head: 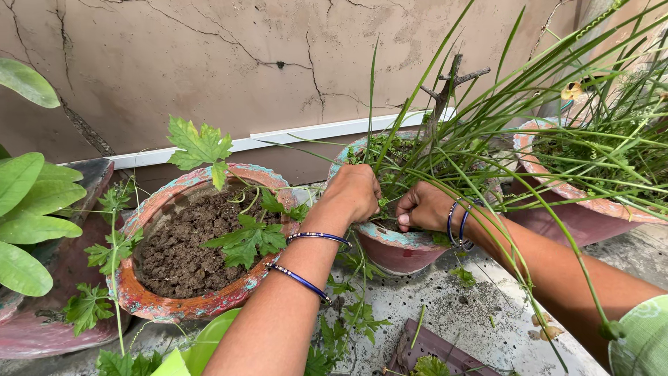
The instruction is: The person clears dead leaves and debris from several flower pots by hand, waters the soil using a green plastic watering can, and harvests green leaves from a plant.
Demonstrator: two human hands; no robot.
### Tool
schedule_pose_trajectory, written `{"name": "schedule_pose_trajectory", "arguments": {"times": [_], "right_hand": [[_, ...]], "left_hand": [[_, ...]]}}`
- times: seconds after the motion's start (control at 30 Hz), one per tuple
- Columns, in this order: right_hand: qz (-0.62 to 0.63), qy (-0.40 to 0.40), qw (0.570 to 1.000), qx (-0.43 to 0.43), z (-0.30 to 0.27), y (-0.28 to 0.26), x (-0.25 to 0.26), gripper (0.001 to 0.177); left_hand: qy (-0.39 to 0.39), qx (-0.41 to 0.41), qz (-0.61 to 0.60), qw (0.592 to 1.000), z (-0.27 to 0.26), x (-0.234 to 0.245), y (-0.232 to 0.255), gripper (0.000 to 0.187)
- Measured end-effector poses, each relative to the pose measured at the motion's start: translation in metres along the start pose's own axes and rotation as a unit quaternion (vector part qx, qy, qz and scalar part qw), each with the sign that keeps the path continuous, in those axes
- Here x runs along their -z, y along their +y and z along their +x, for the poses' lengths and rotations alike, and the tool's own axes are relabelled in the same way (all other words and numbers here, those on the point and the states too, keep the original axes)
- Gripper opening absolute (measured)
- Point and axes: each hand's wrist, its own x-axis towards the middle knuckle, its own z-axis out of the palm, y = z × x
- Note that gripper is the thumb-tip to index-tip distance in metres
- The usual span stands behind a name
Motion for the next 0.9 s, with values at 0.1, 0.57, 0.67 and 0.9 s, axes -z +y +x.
{"name": "schedule_pose_trajectory", "arguments": {"times": [0.1,0.57,0.67,0.9], "right_hand": [[0.055,-0.007,0.998,0.029,0.002,0.007,-0.002,0.014],[-0.134,-0.026,0.988,0.066,-0.065,-0.078,0.073,0.029],[-0.191,-0.054,0.980,0.012,-0.084,-0.093,0.070,0.032],[-0.086,-0.196,0.970,-0.112,-0.113,-0.098,0.054,0.016]], "left_hand": [[-0.008,-0.005,0.007,1.000,-0.001,-0.001,0.002,0.032],[-0.054,0.016,-0.252,0.966,-0.020,0.015,0.016,0.006],[-0.092,0.007,-0.284,0.954,-0.027,0.016,0.019,0.006],[-0.224,0.027,-0.287,0.931,-0.048,-0.034,0.045,0.016]]}}
